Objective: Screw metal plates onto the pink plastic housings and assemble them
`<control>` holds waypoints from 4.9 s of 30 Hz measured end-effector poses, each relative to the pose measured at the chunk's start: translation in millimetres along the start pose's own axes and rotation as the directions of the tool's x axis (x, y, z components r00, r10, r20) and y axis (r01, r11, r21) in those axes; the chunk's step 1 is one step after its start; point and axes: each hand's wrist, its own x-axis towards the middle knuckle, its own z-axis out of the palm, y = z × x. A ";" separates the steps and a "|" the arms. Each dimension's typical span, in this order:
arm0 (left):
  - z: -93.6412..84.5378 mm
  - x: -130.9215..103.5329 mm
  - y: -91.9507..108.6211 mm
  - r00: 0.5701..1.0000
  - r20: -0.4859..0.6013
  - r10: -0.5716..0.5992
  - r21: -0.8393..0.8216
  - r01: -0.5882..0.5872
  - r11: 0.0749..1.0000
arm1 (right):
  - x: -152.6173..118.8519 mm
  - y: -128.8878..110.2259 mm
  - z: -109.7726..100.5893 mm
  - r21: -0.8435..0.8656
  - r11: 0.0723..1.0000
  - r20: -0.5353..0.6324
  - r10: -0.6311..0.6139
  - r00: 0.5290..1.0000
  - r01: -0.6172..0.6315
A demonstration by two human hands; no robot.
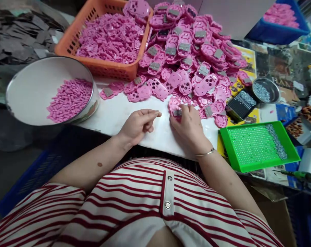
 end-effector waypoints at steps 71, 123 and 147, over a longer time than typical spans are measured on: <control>20.5 9.7 9.0 0.905 0.341 -0.256 0.891 -0.398 -0.217 | 24.4 15.4 -12.7 0.355 0.886 0.385 0.152 0.910 -0.298; 29.3 25.8 12.3 0.977 0.110 -0.180 0.327 0.136 0.935 | -19.1 25.5 -41.0 0.118 0.984 -0.105 0.144 0.984 -0.131; 51.3 14.1 -13.6 0.804 0.511 0.304 0.588 -0.584 0.559 | -40.8 44.7 -50.9 0.251 0.952 -0.005 0.182 0.983 -0.175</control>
